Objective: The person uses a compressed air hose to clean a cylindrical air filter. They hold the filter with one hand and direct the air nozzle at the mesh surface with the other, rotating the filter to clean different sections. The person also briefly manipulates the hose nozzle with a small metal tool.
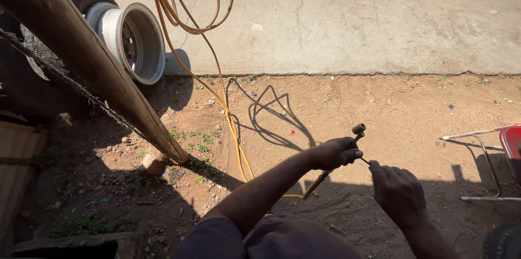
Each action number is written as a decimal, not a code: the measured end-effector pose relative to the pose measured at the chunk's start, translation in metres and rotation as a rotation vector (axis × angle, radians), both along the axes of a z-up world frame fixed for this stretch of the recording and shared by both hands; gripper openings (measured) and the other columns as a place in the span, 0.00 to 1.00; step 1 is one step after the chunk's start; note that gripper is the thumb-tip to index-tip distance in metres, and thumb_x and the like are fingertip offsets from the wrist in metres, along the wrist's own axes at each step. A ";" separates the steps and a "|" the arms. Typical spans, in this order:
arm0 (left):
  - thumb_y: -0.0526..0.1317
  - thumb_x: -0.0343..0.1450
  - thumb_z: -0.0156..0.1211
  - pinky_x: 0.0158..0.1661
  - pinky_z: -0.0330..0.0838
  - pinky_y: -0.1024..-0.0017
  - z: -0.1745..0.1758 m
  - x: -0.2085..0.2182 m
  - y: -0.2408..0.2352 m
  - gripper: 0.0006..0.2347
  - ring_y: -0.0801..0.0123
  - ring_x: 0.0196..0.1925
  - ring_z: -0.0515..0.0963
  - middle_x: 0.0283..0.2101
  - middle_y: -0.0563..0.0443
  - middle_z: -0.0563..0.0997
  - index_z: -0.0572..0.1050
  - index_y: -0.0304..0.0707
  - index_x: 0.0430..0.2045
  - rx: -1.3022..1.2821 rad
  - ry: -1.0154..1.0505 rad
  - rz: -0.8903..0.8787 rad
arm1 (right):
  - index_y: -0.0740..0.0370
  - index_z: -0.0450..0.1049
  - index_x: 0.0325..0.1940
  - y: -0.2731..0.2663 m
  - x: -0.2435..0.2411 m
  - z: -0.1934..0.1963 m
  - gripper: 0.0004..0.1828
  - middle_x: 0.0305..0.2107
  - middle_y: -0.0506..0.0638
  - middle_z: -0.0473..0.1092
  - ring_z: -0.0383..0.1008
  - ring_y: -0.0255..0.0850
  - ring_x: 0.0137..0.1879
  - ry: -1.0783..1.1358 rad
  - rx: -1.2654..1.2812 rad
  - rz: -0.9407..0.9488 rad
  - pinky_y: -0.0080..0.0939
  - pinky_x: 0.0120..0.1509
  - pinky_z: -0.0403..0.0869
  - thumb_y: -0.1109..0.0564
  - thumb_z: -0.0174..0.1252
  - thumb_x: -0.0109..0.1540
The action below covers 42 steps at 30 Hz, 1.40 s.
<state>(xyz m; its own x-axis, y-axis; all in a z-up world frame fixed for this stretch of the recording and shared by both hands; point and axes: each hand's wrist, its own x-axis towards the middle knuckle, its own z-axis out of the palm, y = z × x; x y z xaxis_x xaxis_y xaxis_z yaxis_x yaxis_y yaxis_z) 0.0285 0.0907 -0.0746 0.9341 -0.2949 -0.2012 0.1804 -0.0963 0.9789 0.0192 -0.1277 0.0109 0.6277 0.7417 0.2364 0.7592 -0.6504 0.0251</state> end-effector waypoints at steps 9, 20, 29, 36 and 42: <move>0.50 0.77 0.51 0.38 0.73 0.65 0.026 -0.005 -0.004 0.15 0.68 0.34 0.75 0.35 0.48 0.78 0.72 0.34 0.43 0.122 0.035 0.016 | 0.56 0.78 0.39 0.011 -0.004 0.003 0.07 0.25 0.49 0.77 0.79 0.43 0.30 0.097 -0.014 -0.219 0.46 0.35 0.76 0.53 0.58 0.66; 0.47 0.77 0.53 0.42 0.74 0.66 0.032 -0.010 0.001 0.13 0.69 0.38 0.78 0.35 0.49 0.79 0.72 0.35 0.40 0.119 -0.085 0.033 | 0.58 0.81 0.50 0.029 0.001 0.009 0.13 0.34 0.55 0.81 0.82 0.43 0.36 0.628 0.446 -0.352 0.44 0.42 0.78 0.54 0.59 0.64; 0.46 0.77 0.54 0.41 0.74 0.68 0.013 -0.010 0.009 0.12 0.71 0.36 0.76 0.32 0.51 0.76 0.70 0.34 0.38 0.013 -0.114 0.019 | 0.62 0.79 0.45 0.044 -0.008 0.000 0.09 0.32 0.55 0.79 0.82 0.45 0.40 0.515 0.551 -0.313 0.46 0.44 0.77 0.55 0.59 0.65; 0.47 0.80 0.48 0.41 0.73 0.68 0.012 -0.014 0.014 0.13 0.72 0.35 0.75 0.32 0.51 0.75 0.68 0.34 0.39 -0.084 -0.123 0.012 | 0.62 0.76 0.40 0.051 -0.012 -0.003 0.05 0.31 0.54 0.76 0.78 0.49 0.41 0.340 0.559 -0.233 0.51 0.43 0.75 0.58 0.60 0.65; 0.47 0.80 0.46 0.39 0.75 0.68 0.031 -0.018 0.018 0.13 0.72 0.34 0.78 0.30 0.51 0.77 0.69 0.34 0.38 -0.012 -0.081 0.001 | 0.63 0.75 0.38 0.052 -0.015 -0.003 0.05 0.31 0.52 0.76 0.78 0.46 0.40 0.271 0.553 -0.215 0.47 0.43 0.76 0.58 0.62 0.63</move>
<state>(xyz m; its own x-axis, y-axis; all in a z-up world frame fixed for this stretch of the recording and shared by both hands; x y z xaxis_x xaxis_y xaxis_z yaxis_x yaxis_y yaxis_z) 0.0108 0.1085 -0.0440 0.9475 -0.2959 -0.1213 0.1006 -0.0845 0.9913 0.0044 -0.0752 0.0075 0.8393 0.4075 0.3599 0.5434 -0.6507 -0.5304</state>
